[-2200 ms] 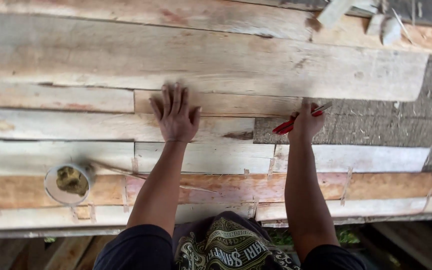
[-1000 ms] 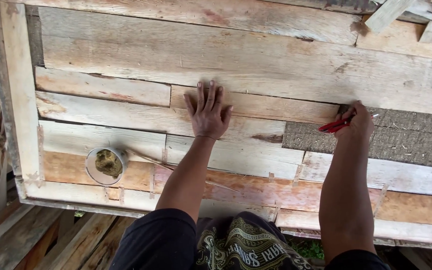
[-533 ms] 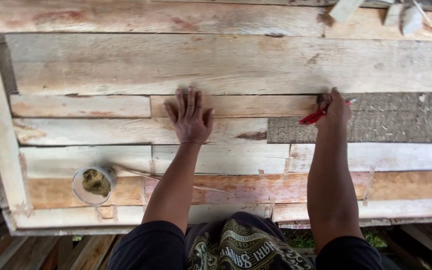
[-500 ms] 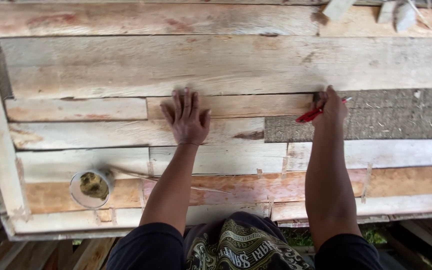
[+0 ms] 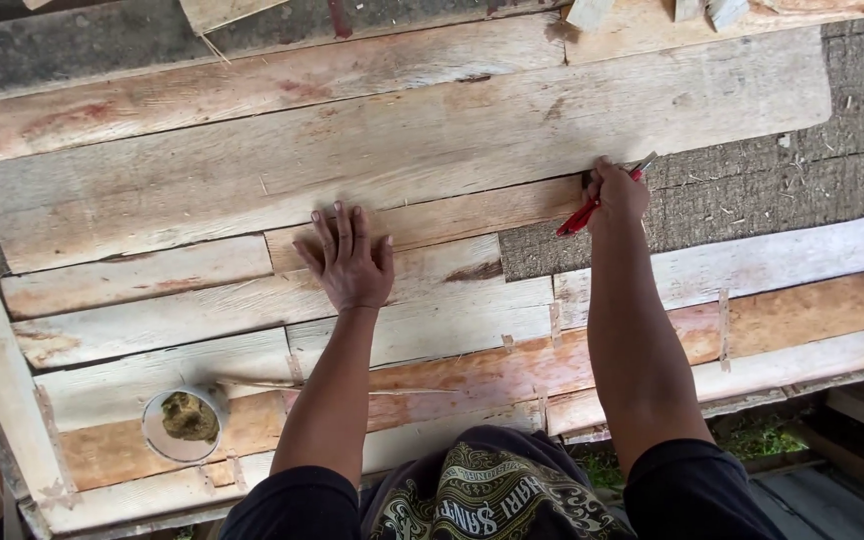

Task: Assembling a wooden panel by custom-fitting and trimming small slats into a larger frame.

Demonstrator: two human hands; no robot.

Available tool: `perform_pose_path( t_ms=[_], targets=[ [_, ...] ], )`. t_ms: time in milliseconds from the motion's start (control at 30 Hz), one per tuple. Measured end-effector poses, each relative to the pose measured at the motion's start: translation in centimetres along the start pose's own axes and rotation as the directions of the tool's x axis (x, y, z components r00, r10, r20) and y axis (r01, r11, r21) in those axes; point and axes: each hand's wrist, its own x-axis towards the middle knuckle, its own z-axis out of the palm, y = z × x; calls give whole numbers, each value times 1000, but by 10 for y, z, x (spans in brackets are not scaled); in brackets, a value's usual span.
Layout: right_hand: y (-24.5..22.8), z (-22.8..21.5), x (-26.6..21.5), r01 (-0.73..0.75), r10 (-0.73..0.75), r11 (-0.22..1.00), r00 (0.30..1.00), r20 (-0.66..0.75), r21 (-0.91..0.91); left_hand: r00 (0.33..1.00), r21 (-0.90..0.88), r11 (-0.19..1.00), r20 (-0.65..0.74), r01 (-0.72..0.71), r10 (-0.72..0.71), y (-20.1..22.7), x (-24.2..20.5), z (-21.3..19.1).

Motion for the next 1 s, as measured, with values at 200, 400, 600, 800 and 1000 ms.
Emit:
perform_pose_path(
  t_ms=[200, 400, 600, 800, 1000],
  targets=[
    [-11, 5, -28, 25, -25, 999, 1000, 2, -44, 1000, 14, 1000, 4, 7, -7, 1, 0, -1],
    [15, 3, 9, 55, -55, 998, 998, 20, 11, 1000, 34, 999, 21, -23, 22, 0, -1, -1],
    [-3, 5, -32, 113, -115, 993, 992, 57, 35, 998, 39, 998, 42, -39, 37, -4, -7, 5],
    [1, 0, -24, 127, -126, 992, 988, 94, -4, 998, 47, 999, 55, -15, 12, -1, -5, 2],
    [-7, -4, -30, 81, -69, 992, 990, 123, -96, 1000, -41, 999, 21, 10, -10, -2, -6, 7]
  ],
)
